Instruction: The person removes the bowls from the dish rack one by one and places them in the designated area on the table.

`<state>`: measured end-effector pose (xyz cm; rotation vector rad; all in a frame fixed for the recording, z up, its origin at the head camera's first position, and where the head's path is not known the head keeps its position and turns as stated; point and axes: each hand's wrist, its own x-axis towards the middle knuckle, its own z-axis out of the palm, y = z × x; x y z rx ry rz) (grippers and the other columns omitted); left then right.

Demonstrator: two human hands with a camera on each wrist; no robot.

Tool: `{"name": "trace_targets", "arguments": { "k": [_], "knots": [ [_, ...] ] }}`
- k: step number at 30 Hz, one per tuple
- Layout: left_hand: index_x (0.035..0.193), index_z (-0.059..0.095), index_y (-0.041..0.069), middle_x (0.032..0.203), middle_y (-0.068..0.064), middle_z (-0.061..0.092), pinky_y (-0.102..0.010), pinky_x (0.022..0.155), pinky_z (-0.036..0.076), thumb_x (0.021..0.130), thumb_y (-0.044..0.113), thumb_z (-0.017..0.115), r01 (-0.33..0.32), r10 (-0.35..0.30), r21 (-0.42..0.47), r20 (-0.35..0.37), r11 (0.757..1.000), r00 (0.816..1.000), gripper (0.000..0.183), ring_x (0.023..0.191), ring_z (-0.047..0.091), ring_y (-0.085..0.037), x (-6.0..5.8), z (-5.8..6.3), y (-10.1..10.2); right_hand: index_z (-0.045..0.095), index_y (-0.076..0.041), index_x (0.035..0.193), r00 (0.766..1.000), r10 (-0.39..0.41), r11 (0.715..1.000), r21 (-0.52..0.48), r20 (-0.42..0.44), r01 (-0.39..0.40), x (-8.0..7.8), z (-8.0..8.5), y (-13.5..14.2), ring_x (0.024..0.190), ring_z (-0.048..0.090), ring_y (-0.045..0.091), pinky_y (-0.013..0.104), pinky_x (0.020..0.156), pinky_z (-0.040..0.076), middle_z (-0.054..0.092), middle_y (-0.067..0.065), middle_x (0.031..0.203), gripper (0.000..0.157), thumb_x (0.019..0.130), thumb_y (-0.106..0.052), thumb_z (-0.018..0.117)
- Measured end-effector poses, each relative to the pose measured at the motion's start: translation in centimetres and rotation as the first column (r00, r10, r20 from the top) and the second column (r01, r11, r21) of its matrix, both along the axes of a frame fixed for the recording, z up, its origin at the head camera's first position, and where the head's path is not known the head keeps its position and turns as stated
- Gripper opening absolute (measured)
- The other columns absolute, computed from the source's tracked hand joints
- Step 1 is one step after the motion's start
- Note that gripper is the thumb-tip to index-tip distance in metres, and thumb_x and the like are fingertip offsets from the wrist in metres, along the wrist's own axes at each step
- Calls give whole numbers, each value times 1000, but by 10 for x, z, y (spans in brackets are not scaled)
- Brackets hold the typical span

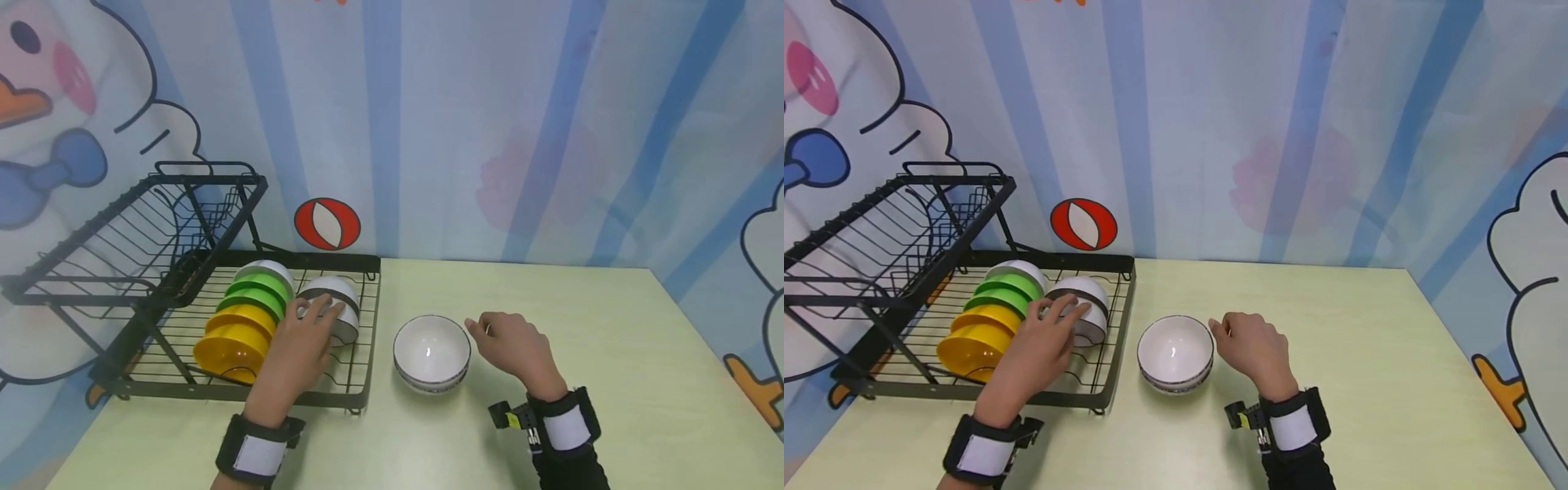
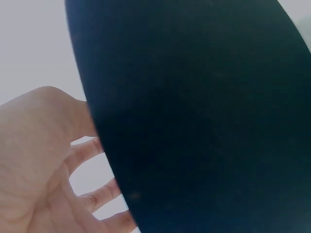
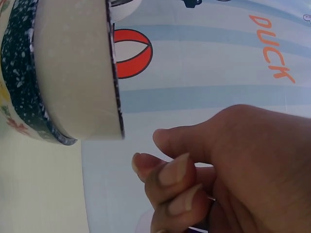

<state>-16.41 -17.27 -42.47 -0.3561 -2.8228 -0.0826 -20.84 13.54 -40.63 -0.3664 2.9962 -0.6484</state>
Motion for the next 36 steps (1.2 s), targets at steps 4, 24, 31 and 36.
{"name": "trace_targets", "arguments": {
  "k": [4,24,31,36],
  "knots": [
    [135,49,10,139,-18,45,-54,93,47,72,12,79,2,-2,-32,-3,999,1000,69,119,35,-42,0,0,0,63,-9,83,1000,-1,1000,3,1,1,0,0,2,51,43,17,27,41,30,49,3,59,32,95,-35,48],
    [134,52,20,138,-18,46,-56,90,48,76,3,74,-39,42,-66,51,997,998,63,114,38,-44,-2,4,-1,64,-10,84,1000,6,1000,-17,3,-6,1,3,2,51,43,17,27,41,29,49,2,58,32,95,-36,49],
    [129,57,19,132,-18,49,-55,85,51,72,1,77,-37,38,-46,27,998,999,63,110,41,-43,0,4,2,65,-10,87,1000,10,1000,-17,13,-10,2,2,2,51,43,17,27,41,29,50,2,58,33,95,-37,49],
    [128,57,19,130,-17,50,-55,83,52,71,-1,77,-46,47,-58,26,997,999,63,110,41,-42,0,4,4,65,-9,88,1000,11,1000,-15,7,-11,2,2,2,52,44,17,27,41,30,51,2,59,33,95,-37,49]
  ]
}}
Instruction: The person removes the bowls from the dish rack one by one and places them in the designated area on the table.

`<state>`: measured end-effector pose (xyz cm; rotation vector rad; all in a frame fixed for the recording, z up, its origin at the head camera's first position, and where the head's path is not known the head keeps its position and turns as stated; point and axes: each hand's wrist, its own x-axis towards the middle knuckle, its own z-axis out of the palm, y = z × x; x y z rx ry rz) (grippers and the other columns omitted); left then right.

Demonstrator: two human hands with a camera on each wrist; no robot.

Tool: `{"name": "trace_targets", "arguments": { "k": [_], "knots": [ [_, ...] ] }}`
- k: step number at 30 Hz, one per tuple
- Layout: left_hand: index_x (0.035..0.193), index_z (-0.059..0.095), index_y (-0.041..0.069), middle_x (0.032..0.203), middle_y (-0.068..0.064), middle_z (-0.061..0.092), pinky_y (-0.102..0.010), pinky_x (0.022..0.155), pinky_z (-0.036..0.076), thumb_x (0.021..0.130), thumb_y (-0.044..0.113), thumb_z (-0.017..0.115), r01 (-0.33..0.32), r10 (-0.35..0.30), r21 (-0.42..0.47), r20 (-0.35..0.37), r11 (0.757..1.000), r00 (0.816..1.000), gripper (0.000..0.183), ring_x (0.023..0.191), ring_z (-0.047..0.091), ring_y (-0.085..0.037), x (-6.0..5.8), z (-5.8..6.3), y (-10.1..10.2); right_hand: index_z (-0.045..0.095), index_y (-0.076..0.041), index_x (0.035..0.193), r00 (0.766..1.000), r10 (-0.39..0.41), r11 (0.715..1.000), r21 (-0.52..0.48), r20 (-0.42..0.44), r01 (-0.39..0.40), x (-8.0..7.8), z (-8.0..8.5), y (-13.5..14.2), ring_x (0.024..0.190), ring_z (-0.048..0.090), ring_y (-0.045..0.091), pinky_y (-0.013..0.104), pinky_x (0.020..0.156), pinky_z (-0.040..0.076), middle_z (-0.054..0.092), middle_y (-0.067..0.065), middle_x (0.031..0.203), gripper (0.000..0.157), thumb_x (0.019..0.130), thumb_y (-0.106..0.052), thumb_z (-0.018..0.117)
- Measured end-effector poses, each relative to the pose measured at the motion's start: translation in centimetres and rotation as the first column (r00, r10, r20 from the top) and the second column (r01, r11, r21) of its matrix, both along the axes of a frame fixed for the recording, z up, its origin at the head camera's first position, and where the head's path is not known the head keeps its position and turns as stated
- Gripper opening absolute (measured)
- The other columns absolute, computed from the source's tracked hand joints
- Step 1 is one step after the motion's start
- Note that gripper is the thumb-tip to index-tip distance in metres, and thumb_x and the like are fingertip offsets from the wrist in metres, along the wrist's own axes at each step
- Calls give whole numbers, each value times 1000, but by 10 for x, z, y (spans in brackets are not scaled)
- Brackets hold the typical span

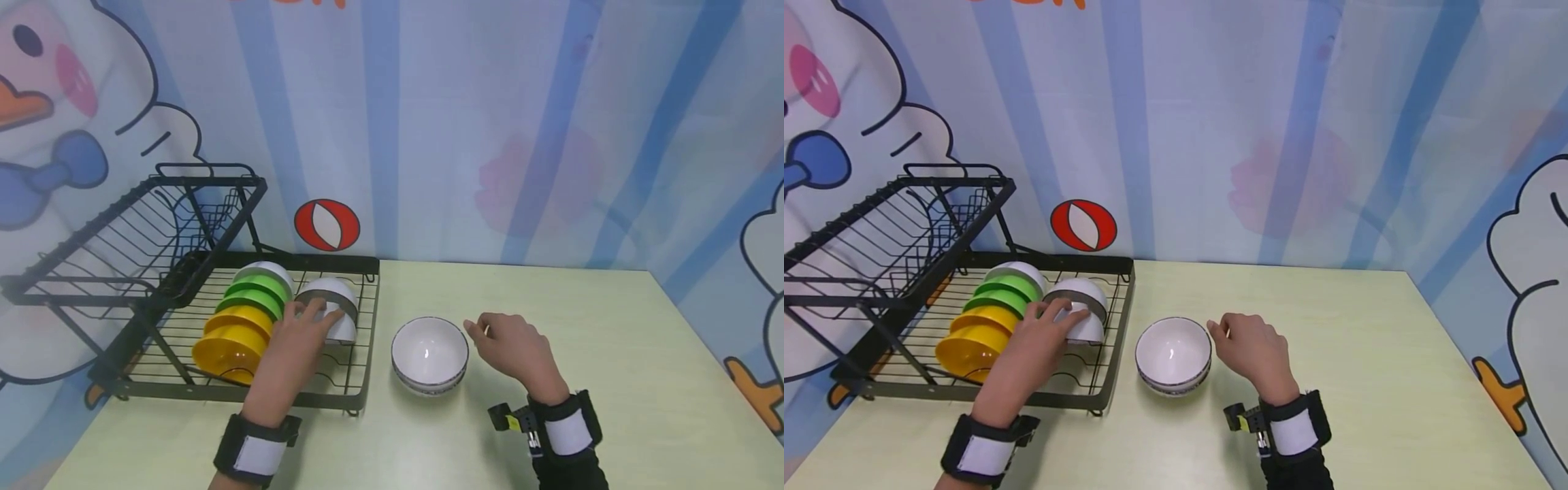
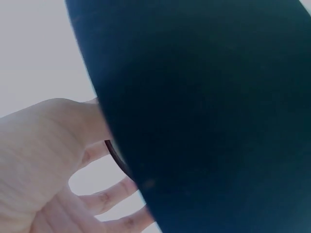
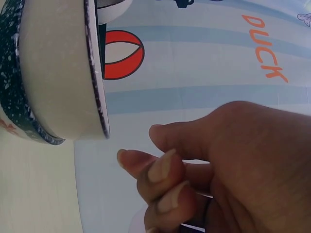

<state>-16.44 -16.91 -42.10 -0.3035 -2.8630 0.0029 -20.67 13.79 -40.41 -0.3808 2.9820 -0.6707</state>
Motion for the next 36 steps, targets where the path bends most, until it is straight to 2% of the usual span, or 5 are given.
{"name": "trace_targets", "arguments": {
  "k": [14,21,24,30,36],
  "knots": [
    [127,57,23,128,-22,47,-54,78,54,70,2,79,-28,29,-67,4,997,1000,64,108,40,-44,0,-1,0,65,-11,85,1000,14,1000,-13,-6,-14,0,-1,0,50,43,17,27,40,30,50,1,58,31,95,-37,49],
    [128,56,24,129,-20,50,-53,75,55,69,5,80,-25,26,-90,8,996,1000,66,108,40,-44,-3,-5,-1,65,-10,88,1000,22,1000,-4,4,-22,1,0,1,52,44,17,28,41,32,53,2,61,31,95,-36,50],
    [128,55,23,129,-19,50,-52,73,55,67,9,82,-30,30,-105,-8,994,1000,68,107,41,-44,-5,-5,-2,65,-11,87,1000,21,1000,-4,0,-21,1,0,1,51,44,16,27,41,32,52,1,60,31,95,-36,50],
    [126,55,23,125,-18,51,-48,64,57,65,10,83,-48,37,-133,-87,990,996,68,103,43,-41,-7,-9,-4,64,-12,84,1000,26,999,-22,-15,-26,1,1,1,49,42,15,26,40,30,48,0,56,30,95,-36,50],
    [131,51,18,129,-17,49,-51,68,56,67,1,80,-77,64,-122,-104,990,993,72,105,41,-41,-11,-15,-5,63,-12,80,999,35,999,-40,-12,-36,1,1,1,48,40,15,25,40,27,43,-1,53,31,95,-36,50]
  ]
}}
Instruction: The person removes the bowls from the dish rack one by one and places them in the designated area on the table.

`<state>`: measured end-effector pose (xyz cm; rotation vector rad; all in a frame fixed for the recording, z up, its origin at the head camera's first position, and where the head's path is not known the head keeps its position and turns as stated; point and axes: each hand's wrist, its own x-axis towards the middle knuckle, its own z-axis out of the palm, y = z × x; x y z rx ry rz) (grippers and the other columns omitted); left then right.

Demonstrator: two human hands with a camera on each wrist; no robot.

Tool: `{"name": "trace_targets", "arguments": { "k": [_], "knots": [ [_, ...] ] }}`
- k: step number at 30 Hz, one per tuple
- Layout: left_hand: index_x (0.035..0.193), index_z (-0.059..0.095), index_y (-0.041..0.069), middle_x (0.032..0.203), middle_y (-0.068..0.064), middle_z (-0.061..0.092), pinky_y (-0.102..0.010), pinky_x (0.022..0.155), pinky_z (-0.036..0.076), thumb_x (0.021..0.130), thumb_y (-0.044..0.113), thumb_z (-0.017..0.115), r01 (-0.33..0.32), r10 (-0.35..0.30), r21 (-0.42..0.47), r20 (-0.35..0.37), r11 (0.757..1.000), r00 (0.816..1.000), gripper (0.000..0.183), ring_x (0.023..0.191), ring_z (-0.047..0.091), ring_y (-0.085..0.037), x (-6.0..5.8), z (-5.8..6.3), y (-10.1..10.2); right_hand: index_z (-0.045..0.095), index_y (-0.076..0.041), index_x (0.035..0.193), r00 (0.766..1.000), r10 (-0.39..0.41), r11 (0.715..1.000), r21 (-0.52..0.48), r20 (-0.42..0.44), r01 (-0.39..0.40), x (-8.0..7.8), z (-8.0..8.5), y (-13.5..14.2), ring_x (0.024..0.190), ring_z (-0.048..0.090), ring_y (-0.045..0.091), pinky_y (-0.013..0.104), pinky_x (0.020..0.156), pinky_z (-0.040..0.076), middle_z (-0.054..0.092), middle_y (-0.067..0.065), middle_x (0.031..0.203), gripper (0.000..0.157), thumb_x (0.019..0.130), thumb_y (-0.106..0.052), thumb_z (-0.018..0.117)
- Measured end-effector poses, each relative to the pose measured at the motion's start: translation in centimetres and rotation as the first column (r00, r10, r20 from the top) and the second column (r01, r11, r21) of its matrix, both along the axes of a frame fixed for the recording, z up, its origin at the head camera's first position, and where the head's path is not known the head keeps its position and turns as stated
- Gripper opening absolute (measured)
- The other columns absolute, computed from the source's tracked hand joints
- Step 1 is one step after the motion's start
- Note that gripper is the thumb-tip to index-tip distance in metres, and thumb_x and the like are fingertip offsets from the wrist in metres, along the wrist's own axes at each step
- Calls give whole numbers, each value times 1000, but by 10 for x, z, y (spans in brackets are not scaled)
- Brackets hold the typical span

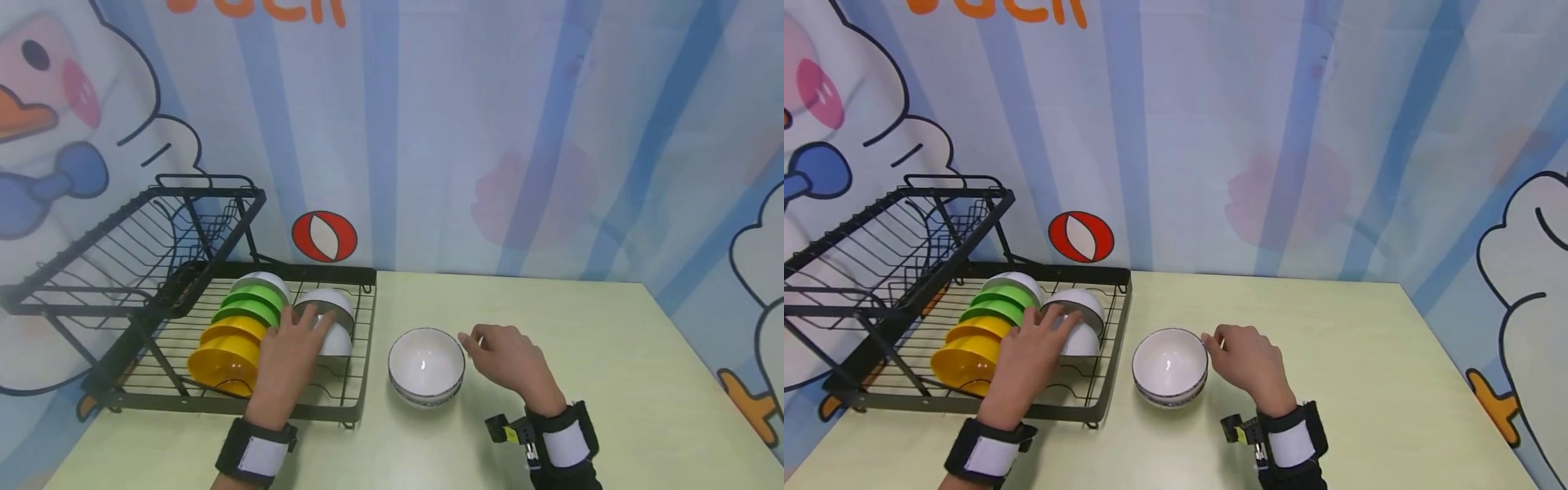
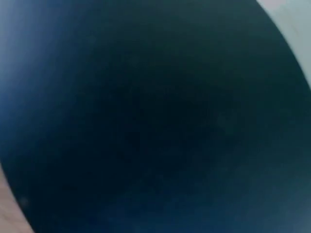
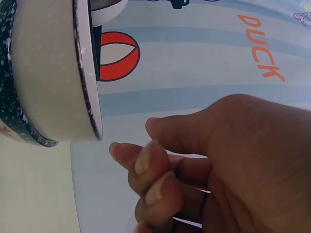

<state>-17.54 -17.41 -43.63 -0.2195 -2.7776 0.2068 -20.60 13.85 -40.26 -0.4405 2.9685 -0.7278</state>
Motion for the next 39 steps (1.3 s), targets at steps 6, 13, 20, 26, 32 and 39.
{"name": "trace_targets", "arguments": {
  "k": [6,13,20,26,32,39],
  "knots": [
    [133,48,16,130,-17,48,-51,68,56,66,-3,80,-24,24,-6,-18,1000,1000,76,105,42,-41,-2,-5,-2,62,-13,78,1000,10,1000,-12,4,-10,1,1,0,47,39,14,25,40,27,43,-2,53,30,95,-35,51],
    [134,46,14,131,-17,47,-50,64,56,68,-5,78,-47,47,10,-51,999,998,76,103,42,-39,-3,-5,-8,62,-14,79,1000,17,1000,-15,0,-17,2,2,1,47,39,14,25,40,26,43,-2,53,29,95,-35,51],
    [133,46,16,131,-17,46,-53,63,56,64,-4,80,-66,69,51,-60,997,996,80,104,42,-41,0,6,-13,61,-15,77,1000,16,1000,-16,-4,-16,2,4,2,46,39,15,25,40,27,44,-2,52,30,95,-36,50],
    [132,48,17,132,-18,45,-53,58,56,60,-1,83,-53,56,51,-48,997,997,82,106,41,-42,3,13,-13,60,-15,77,1000,14,1000,-15,2,-14,2,4,3,46,40,15,26,40,28,44,-2,53,29,95,-36,50],
    [129,52,21,126,-19,51,-47,49,56,66,6,82,36,-22,87,-160,996,987,71,105,46,-40,5,17,-11,60,-15,77,1000,10,1000,-15,-3,-10,4,6,4,46,39,15,26,40,28,43,-1,52,30,95,-36,50],
    [129,53,21,124,-17,55,-45,50,57,65,7,83,157,-119,124,-268,980,956,72,104,51,-37,10,26,-4,59,-15,76,1000,10,1000,-19,-10,-10,5,10,4,46,39,15,26,40,28,42,-2,52,31,95,-37,49]
  ]
}}
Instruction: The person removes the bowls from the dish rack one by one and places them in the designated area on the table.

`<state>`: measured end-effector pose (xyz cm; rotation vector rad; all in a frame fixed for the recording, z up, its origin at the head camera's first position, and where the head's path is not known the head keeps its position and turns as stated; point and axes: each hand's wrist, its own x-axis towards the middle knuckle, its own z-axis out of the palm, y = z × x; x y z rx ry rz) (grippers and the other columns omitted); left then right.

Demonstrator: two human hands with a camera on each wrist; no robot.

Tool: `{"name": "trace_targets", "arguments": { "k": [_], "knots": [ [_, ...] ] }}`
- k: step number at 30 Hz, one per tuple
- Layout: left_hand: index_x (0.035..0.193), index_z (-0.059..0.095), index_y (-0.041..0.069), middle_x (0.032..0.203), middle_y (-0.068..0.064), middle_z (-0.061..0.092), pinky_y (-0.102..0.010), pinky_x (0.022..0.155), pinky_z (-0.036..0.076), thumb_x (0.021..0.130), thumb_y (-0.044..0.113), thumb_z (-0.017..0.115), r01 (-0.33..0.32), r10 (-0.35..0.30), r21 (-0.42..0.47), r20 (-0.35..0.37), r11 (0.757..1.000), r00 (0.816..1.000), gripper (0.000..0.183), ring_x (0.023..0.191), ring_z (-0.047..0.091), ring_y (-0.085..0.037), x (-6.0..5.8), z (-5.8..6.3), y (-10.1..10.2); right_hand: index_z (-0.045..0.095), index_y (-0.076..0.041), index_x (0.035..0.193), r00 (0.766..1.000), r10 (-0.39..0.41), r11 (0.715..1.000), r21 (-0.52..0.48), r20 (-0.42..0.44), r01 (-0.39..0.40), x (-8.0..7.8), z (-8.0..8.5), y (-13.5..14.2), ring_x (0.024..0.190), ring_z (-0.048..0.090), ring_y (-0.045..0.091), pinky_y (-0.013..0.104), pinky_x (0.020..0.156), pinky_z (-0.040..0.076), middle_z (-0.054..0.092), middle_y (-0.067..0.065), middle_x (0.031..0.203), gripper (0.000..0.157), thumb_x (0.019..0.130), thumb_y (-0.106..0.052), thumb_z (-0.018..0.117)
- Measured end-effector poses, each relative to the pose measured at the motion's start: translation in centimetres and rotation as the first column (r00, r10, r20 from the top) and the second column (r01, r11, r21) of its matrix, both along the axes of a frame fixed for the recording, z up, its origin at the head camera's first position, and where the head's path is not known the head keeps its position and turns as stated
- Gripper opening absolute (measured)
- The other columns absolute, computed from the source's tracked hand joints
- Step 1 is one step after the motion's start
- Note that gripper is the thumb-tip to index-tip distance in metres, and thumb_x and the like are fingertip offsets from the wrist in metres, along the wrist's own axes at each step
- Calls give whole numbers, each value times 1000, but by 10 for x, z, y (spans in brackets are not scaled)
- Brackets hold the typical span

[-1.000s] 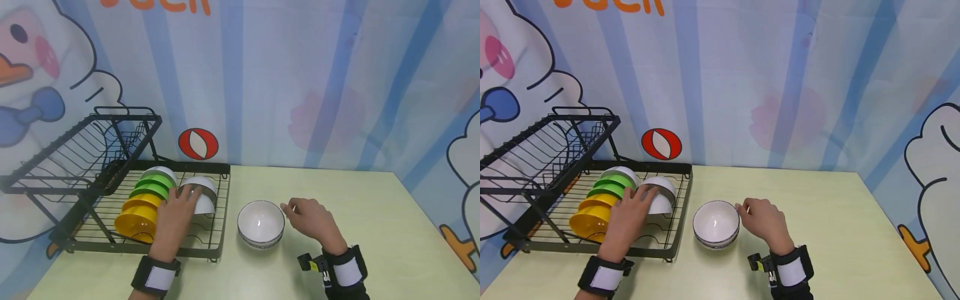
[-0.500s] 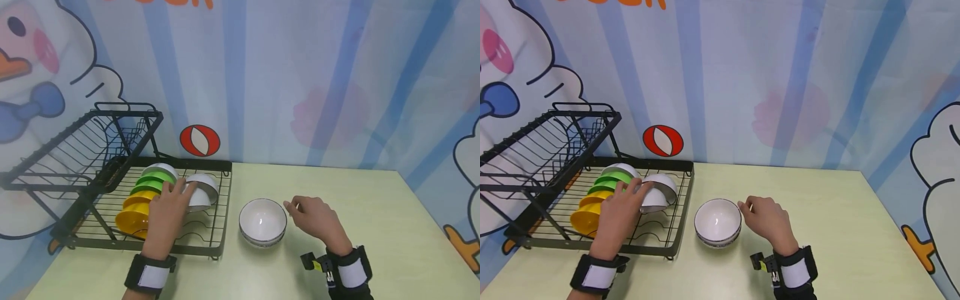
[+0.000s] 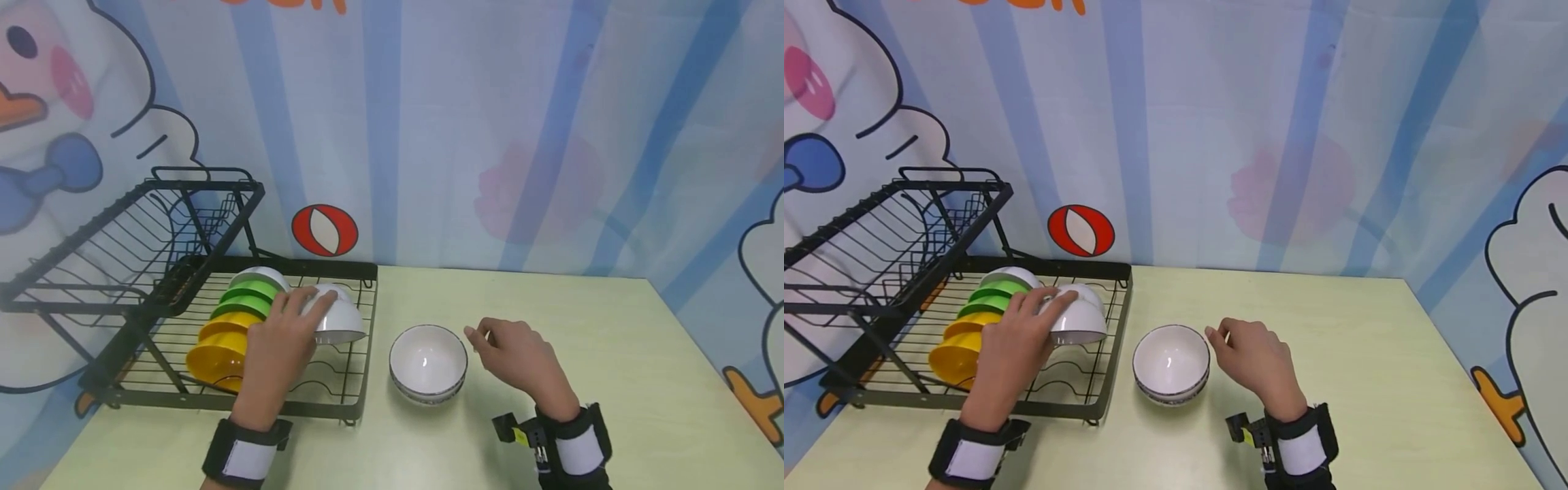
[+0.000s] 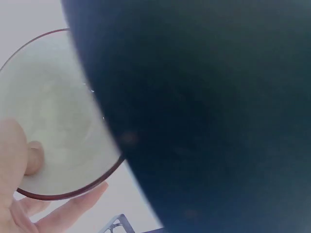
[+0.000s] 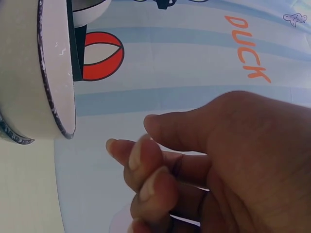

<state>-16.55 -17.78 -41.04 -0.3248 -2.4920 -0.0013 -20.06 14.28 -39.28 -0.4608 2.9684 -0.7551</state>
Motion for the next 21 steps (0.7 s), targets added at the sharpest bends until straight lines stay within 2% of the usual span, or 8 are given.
{"name": "trace_targets", "arguments": {
  "k": [4,9,21],
  "knots": [
    [127,55,20,122,-15,58,-39,45,55,66,1,80,58,-56,27,-69,998,996,69,102,53,-35,3,6,4,59,-15,75,1000,4,1000,-7,-5,-5,0,2,0,46,39,15,26,40,28,42,-1,52,31,95,-36,50],
    [127,56,20,120,-13,61,-35,42,52,66,-1,77,108,-106,9,-124,994,987,67,100,55,-32,5,10,7,60,-15,76,1000,10,1000,-13,-10,-10,2,4,-1,45,38,15,26,40,27,41,-2,51,30,95,-36,50],
    [126,57,21,118,-10,63,-32,39,49,65,-5,74,136,-136,-12,-158,991,978,68,100,56,-31,5,8,10,59,-15,76,1000,1,1000,-5,-16,-1,4,4,-2,45,38,15,26,39,27,40,-2,51,29,95,-35,51]
  ]
}}
